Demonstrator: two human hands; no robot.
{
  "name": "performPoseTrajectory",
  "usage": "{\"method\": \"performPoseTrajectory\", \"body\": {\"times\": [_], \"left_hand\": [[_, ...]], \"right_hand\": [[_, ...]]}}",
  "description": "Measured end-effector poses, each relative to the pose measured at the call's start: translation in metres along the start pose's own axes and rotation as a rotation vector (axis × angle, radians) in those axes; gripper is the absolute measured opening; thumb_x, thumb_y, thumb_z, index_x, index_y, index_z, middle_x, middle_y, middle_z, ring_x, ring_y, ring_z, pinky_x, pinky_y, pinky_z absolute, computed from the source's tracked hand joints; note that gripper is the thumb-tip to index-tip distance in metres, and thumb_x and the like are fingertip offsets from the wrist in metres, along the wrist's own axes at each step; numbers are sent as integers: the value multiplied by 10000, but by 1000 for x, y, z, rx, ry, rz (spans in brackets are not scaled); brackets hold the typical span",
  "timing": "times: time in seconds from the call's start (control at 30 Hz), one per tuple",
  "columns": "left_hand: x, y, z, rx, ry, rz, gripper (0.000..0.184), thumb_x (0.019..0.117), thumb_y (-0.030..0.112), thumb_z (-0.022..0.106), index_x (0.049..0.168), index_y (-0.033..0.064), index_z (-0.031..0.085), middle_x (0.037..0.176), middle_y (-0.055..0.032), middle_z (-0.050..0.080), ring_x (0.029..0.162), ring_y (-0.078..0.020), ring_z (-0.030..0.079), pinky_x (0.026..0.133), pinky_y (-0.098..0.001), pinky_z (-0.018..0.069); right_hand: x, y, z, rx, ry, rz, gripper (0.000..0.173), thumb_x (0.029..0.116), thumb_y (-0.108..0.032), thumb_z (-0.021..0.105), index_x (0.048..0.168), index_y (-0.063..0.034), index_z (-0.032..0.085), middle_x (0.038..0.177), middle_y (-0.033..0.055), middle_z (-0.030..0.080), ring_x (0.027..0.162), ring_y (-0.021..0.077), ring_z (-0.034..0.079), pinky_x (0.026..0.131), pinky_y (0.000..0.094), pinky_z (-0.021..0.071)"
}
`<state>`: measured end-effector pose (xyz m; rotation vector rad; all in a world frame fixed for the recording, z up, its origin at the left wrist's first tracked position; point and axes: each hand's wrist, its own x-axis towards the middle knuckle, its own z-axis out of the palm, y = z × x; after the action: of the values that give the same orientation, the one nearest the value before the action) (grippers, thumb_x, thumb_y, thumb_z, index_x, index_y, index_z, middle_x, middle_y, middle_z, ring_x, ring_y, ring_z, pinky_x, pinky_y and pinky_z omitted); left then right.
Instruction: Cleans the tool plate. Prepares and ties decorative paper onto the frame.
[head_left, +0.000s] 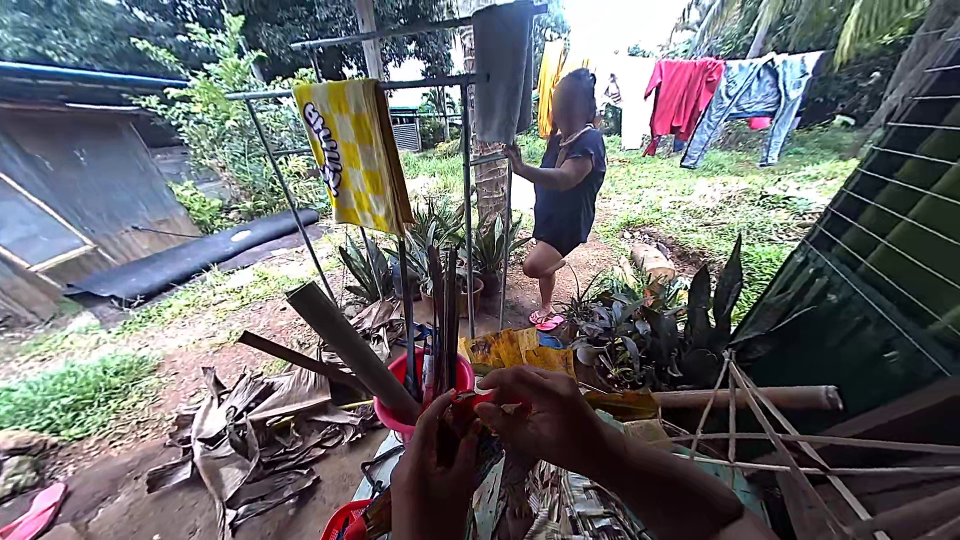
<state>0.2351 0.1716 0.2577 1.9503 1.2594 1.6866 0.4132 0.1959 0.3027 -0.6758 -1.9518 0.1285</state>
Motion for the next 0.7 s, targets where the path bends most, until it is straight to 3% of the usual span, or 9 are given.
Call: {"method": "performPoseTrajectory", "body": {"times": [0.23, 0.5, 0.7], "left_hand": [[-3, -2, -1, 47, 14, 2, 412, 886, 181, 739, 1243, -6, 651, 979, -24, 751, 826, 25, 688, 760, -158, 572], [-8, -5, -3, 21, -1, -11, 408, 886, 151, 750, 1234, -32, 645, 1015, -64, 748, 884, 4, 701, 819, -172, 576], [-12, -4, -6, -14, -44, 15, 409, 881, 134, 761, 1234, -37, 647, 1034, -80, 750, 912, -17, 707, 848, -189, 577]], "right_hand": [[-1, -4, 12, -57, 32, 57, 264, 940, -252, 746, 1088, -35, 717, 910, 50, 723, 825, 90, 688, 793, 235, 589], [-1, 0, 7, 3, -90, 39, 231, 944, -151, 729, 1138, -28, 707, 950, 67, 728, 895, 119, 700, 859, 248, 581], [4, 2, -3, 46, -211, 44, 266, 938, -132, 729, 1170, -2, 711, 944, 95, 725, 844, 121, 691, 817, 228, 572]]}}
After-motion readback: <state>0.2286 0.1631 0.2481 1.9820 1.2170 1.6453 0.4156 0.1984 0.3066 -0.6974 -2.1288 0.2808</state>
